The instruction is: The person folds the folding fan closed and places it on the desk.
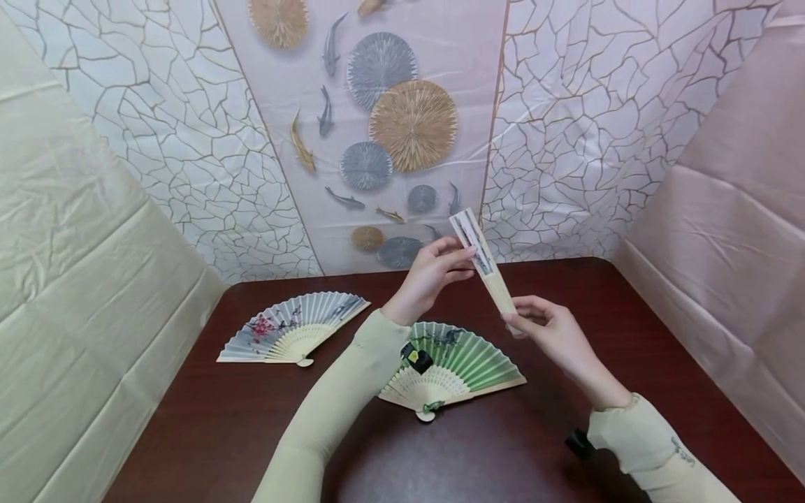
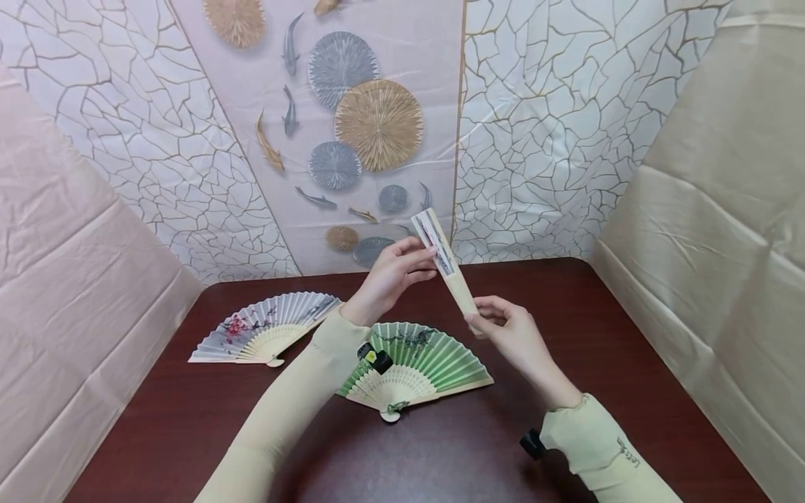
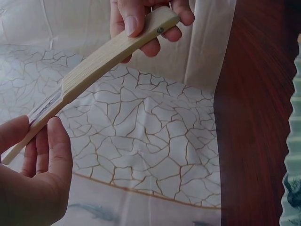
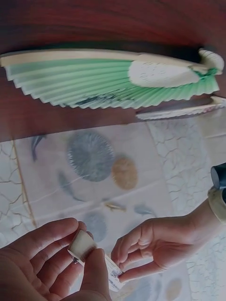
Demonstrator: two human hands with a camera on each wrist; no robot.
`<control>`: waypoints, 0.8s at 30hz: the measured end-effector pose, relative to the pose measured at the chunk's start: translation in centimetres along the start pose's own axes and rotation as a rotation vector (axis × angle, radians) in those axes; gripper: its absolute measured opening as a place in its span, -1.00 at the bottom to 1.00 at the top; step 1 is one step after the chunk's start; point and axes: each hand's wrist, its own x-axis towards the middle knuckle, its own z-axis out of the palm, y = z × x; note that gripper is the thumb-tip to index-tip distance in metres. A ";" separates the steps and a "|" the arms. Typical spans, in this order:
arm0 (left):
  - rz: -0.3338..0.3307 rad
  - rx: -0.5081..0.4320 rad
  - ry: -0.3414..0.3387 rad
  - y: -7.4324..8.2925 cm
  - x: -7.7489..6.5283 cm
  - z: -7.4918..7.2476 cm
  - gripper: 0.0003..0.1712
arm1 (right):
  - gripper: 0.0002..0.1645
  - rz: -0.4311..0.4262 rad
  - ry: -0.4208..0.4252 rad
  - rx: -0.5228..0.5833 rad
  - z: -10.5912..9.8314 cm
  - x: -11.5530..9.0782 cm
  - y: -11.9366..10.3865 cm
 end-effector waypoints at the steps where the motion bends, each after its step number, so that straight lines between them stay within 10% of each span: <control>1: -0.004 -0.008 0.001 0.0 0.3 0.2 -0.94 | -0.55 -0.002 0.005 -0.005 -0.3 0.1 0.0; 24: -0.068 -0.009 0.114 -4.2 6.4 1.6 -0.96 | -0.48 0.064 0.086 0.007 -3.3 2.9 3.6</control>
